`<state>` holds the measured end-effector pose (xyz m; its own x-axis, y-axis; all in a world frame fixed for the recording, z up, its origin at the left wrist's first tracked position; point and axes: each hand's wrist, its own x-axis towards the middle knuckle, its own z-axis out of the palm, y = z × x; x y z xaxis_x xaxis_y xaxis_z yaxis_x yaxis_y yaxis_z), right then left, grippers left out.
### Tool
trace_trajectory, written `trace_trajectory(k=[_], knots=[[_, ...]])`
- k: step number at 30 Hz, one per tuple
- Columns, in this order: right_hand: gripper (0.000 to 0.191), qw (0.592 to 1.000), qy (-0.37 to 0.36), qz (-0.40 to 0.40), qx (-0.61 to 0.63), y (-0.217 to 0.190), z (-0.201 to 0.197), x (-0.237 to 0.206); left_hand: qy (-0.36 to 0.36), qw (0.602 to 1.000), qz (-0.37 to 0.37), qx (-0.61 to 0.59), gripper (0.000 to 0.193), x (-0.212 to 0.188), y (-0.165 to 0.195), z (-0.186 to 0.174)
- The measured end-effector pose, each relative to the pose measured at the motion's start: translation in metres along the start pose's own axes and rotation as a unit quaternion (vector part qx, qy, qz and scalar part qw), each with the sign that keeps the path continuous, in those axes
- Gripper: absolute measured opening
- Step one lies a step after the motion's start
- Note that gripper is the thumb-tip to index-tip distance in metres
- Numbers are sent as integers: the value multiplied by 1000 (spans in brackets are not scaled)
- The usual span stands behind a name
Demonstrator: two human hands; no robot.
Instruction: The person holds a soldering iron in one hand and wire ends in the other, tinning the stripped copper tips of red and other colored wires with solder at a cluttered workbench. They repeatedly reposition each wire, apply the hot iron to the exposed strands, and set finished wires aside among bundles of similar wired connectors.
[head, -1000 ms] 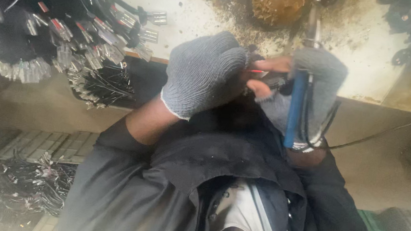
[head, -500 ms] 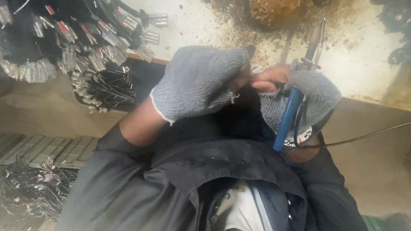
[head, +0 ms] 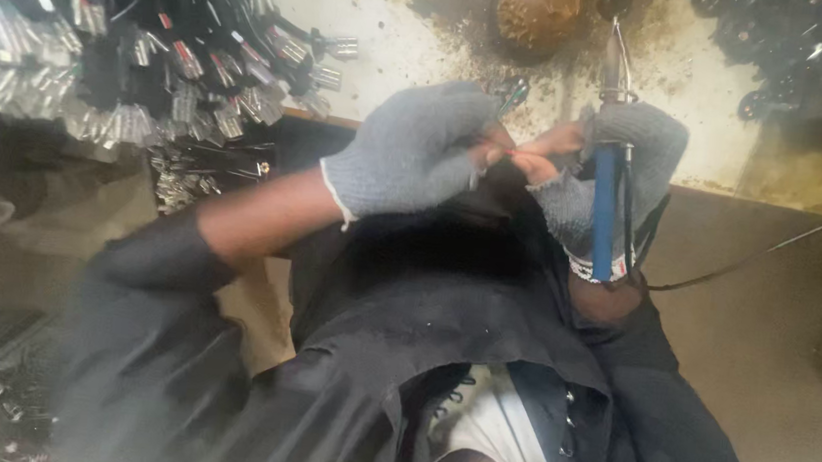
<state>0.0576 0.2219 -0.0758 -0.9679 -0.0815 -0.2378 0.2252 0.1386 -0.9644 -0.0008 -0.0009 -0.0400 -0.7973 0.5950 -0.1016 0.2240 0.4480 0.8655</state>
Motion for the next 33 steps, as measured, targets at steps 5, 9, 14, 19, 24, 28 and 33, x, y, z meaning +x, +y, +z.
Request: trace_trajectory(k=[5,9,14,19,24,28,33], knots=[[8,999,-5,-8,49,-10,-5,-8,96,993,41,54,12,-8,-2,17],[14,999,9,-14,33,-9,0,-6,118,985,27,121,16,-11,-5,32],[14,984,121,-107,-71,-8,-5,-2,222,971,11,89,24,-4,-9,20],[13,935,217,-181,-212,-1,-12,13,290,957,-16,8,11,21,-15,-6],[12,973,165,-99,-129,10,-12,12,283,958,-16,33,13,34,-18,-8],[14,976,130,-103,-138,14,-13,8,286,954,-37,85,12,35,-21,-2],[11,979,122,-91,-133,6,-13,11,288,950,-37,118,14,38,-20,-2]])
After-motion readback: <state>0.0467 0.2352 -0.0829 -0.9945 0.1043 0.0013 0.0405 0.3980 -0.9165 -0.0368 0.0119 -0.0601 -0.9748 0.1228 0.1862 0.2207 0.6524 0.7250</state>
